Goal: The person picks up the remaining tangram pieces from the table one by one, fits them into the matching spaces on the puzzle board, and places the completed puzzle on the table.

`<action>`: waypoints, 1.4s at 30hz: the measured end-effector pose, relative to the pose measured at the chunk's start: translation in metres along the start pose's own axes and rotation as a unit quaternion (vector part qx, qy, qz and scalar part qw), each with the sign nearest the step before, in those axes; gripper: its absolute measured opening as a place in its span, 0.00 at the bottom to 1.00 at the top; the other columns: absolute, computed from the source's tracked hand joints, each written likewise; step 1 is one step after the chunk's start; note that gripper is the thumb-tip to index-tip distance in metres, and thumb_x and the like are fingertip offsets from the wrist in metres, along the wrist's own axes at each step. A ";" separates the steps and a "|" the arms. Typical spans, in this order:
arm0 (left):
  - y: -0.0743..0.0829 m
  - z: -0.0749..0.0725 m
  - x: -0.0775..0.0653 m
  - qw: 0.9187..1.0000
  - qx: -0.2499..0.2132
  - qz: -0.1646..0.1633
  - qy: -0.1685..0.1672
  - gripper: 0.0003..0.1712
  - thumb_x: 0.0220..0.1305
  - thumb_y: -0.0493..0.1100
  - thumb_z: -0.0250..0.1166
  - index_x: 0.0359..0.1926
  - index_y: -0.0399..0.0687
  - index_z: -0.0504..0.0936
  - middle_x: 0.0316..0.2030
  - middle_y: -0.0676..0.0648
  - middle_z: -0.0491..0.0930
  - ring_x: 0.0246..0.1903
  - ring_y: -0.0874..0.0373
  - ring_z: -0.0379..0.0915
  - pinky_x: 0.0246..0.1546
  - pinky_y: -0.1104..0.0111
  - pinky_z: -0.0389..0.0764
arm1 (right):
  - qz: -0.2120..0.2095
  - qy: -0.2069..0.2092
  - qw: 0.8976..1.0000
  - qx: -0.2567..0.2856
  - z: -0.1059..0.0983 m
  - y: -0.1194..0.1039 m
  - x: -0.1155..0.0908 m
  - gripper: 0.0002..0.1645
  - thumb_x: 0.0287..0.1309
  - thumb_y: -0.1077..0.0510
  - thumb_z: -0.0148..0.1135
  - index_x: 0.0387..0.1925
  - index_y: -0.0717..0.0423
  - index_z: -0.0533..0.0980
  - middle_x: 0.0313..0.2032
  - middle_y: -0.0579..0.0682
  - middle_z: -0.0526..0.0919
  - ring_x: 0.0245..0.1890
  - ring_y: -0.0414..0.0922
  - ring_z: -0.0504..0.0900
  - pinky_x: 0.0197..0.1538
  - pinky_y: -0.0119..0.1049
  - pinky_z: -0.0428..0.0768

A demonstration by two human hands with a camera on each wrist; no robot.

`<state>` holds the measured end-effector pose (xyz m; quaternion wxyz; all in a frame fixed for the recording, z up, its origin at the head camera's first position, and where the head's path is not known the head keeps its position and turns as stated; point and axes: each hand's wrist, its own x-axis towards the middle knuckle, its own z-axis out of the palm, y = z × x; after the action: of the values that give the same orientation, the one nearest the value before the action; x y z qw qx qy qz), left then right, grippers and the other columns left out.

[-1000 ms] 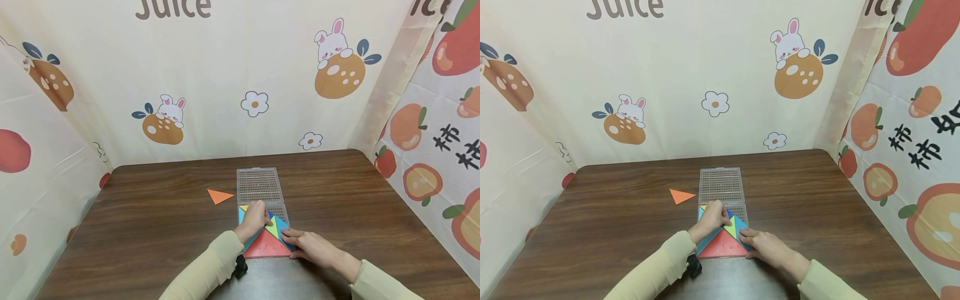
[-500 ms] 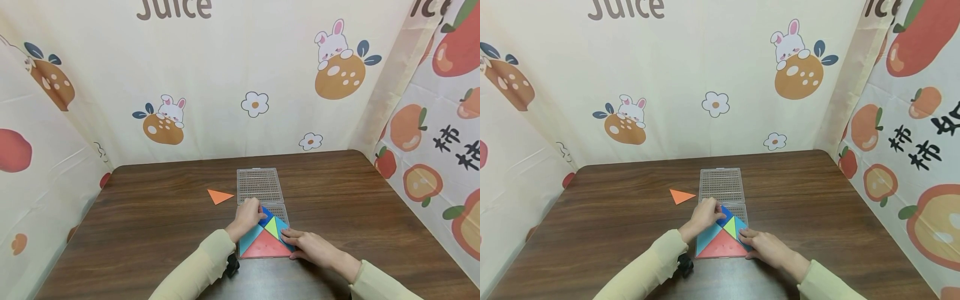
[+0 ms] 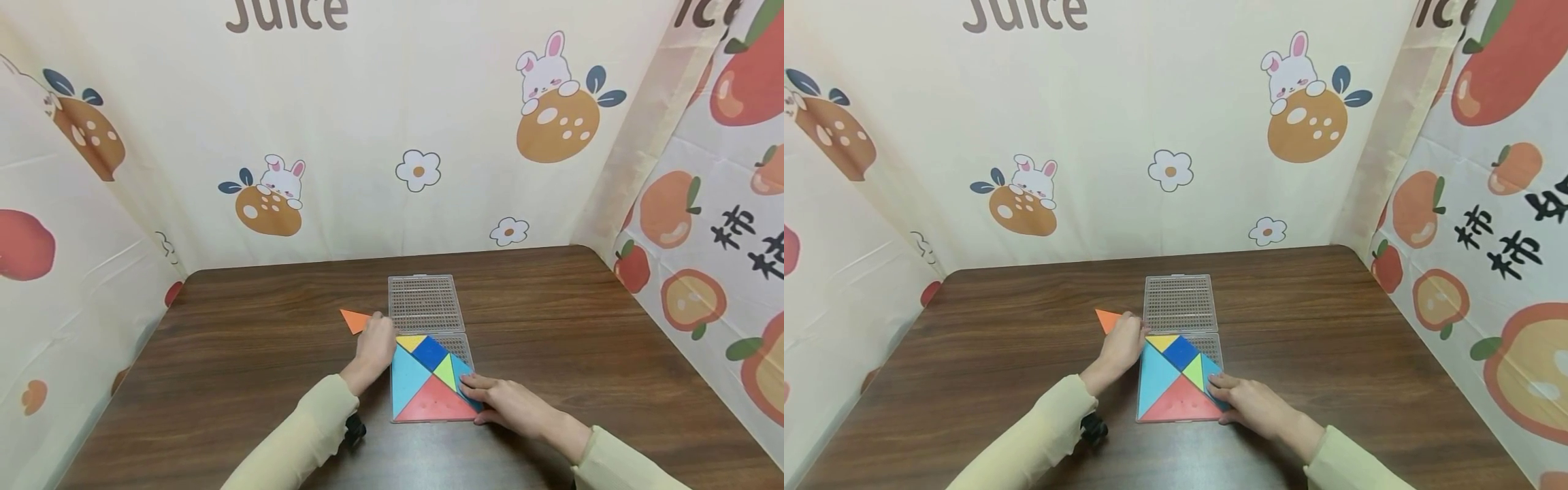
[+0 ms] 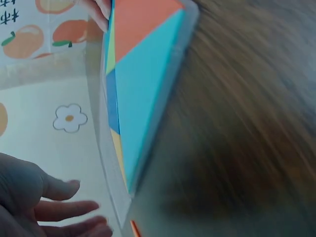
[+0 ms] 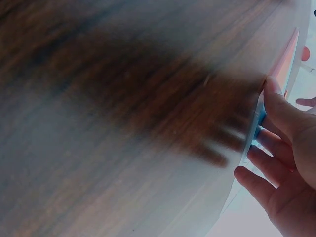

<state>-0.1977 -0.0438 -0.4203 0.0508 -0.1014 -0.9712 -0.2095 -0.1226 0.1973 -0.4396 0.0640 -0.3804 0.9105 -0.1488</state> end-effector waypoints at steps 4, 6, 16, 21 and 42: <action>-0.009 0.001 -0.003 1.000 0.026 -0.005 0.015 0.13 0.59 0.39 0.59 0.25 0.32 0.81 0.34 0.38 0.73 0.36 0.49 0.69 0.28 0.61 0.77 | 0.002 0.000 1.000 0.001 0.000 0.000 0.000 0.29 0.49 0.52 0.63 0.53 0.61 0.71 0.54 0.56 0.71 0.54 0.50 0.70 0.46 0.42 0.73; -0.013 0.003 -0.004 0.999 0.035 -0.009 0.017 0.15 0.61 0.42 0.57 0.31 0.30 0.81 0.39 0.35 0.73 0.41 0.46 0.70 0.33 0.58 0.77 | 0.003 -0.002 1.000 0.002 0.000 0.000 0.000 0.29 0.49 0.52 0.63 0.53 0.61 0.71 0.54 0.56 0.71 0.54 0.50 0.69 0.47 0.42 0.73; -0.029 0.006 -0.010 0.996 0.065 -0.042 -0.038 0.25 0.66 0.51 0.49 0.54 0.37 0.72 0.55 0.37 0.66 0.54 0.43 0.63 0.44 0.48 0.68 | 0.005 -0.002 1.000 0.003 0.000 -0.001 0.000 0.29 0.49 0.52 0.63 0.53 0.61 0.71 0.54 0.56 0.71 0.54 0.50 0.69 0.47 0.43 0.73; -0.034 0.005 -0.013 0.994 0.072 -0.050 -0.068 0.27 0.64 0.54 0.49 0.56 0.41 0.70 0.56 0.38 0.65 0.55 0.43 0.60 0.46 0.46 0.65 | 0.006 -0.003 1.000 0.001 0.000 0.000 0.000 0.29 0.49 0.52 0.63 0.53 0.61 0.71 0.54 0.56 0.71 0.54 0.50 0.69 0.47 0.43 0.73; -0.068 -0.003 -0.027 0.992 0.057 0.028 -0.107 0.33 0.61 0.57 0.51 0.59 0.38 0.66 0.60 0.35 0.59 0.59 0.38 0.53 0.52 0.43 0.57 | -0.004 0.014 1.000 -0.010 0.001 0.000 -0.001 0.29 0.48 0.52 0.63 0.52 0.61 0.72 0.54 0.56 0.72 0.54 0.50 0.70 0.46 0.41 0.74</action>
<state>-0.1864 -0.1106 -0.4481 -0.0422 -0.1478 -0.9781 -0.1403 -0.1222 0.1976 -0.4408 0.0471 -0.3827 0.9112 -0.1449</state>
